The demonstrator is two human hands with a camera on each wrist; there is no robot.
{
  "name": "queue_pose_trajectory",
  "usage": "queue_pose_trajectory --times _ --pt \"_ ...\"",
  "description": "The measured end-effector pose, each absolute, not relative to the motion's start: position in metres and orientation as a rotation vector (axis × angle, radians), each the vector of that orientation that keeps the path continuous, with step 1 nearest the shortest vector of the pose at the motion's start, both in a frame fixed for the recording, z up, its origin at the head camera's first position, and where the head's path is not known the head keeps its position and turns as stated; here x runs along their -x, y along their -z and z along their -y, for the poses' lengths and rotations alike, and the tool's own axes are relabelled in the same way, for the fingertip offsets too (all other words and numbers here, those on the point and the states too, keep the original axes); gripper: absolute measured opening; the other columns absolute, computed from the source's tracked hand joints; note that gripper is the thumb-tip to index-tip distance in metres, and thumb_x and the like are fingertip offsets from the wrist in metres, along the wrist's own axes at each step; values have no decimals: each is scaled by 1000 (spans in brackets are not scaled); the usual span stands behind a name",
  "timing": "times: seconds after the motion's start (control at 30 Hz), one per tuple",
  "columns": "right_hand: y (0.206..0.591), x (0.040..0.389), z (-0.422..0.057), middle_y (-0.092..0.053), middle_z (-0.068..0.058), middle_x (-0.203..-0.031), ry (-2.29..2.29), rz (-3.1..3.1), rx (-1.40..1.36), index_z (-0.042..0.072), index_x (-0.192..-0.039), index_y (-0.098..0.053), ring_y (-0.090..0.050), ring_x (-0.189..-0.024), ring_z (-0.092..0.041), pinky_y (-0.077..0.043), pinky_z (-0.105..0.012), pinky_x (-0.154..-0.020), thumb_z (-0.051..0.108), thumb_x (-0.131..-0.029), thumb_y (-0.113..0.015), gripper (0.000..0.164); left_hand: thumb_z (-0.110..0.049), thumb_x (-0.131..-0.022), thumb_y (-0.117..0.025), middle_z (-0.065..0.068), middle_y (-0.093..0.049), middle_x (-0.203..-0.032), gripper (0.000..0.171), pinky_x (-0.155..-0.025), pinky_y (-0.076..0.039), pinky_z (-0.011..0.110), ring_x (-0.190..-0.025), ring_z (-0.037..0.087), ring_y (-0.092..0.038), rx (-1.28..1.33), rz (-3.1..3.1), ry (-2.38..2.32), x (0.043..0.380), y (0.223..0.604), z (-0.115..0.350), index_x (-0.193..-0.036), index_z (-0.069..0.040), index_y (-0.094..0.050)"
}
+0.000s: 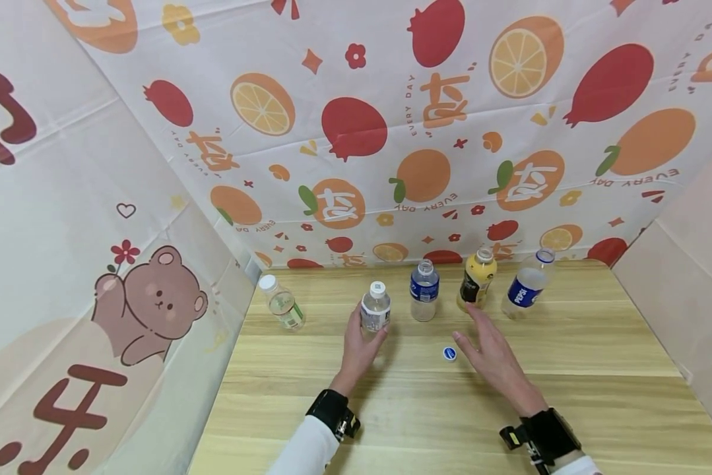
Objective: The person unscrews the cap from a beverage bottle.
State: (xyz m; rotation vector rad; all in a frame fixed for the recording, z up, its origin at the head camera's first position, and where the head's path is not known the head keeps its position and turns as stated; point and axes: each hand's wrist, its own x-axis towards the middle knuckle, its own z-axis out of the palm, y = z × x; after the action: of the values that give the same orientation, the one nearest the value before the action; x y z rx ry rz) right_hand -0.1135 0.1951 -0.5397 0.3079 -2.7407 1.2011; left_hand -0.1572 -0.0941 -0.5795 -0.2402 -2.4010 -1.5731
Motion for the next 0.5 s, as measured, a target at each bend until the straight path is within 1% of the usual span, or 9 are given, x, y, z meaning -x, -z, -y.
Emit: queue_pose_trajectory --times 0.17,0.27,0.37,0.5 --pt "540 112 -187 -34 -29 -161 -1249 2750 -313 -1 -159 -31 -33 -145 -50 -28 -69 -116 36 -107 -56 68 -18 -86 -82 20 -54 -144 81 -111 -44 58 -130 38 -55 331 2442 1498 141 579 87 -153 -1 -41" --pt "539 111 -181 -38 -28 -159 -1291 2754 -319 -2 -157 -34 -38 -143 -50 -32 -69 -114 37 -108 -55 67 -19 -84 -84 17 -56 -140 81 -107 -48 56 -126 34 -57 418 2480 1428 134 579 83 -152 -4 -42" --pt "536 112 -174 -48 -25 -153 -1314 2733 -335 -1 -156 -38 -48 -137 -47 -39 -66 -110 37 -108 -56 63 -18 -81 -87 14 -57 -135 82 -105 -51 51 -121 30 -59 497 2499 1336 129 578 80 -151 -7 -45" --pt "531 114 -166 -63 -19 -138 -1335 2661 -362 -1 -150 -46 -62 -124 -38 -50 -59 -102 29 -106 -60 55 -17 -74 -92 13 -59 -130 85 -100 -54 50 -115 29 -61 558 2478 1181 124 579 77 -148 -10 -50"
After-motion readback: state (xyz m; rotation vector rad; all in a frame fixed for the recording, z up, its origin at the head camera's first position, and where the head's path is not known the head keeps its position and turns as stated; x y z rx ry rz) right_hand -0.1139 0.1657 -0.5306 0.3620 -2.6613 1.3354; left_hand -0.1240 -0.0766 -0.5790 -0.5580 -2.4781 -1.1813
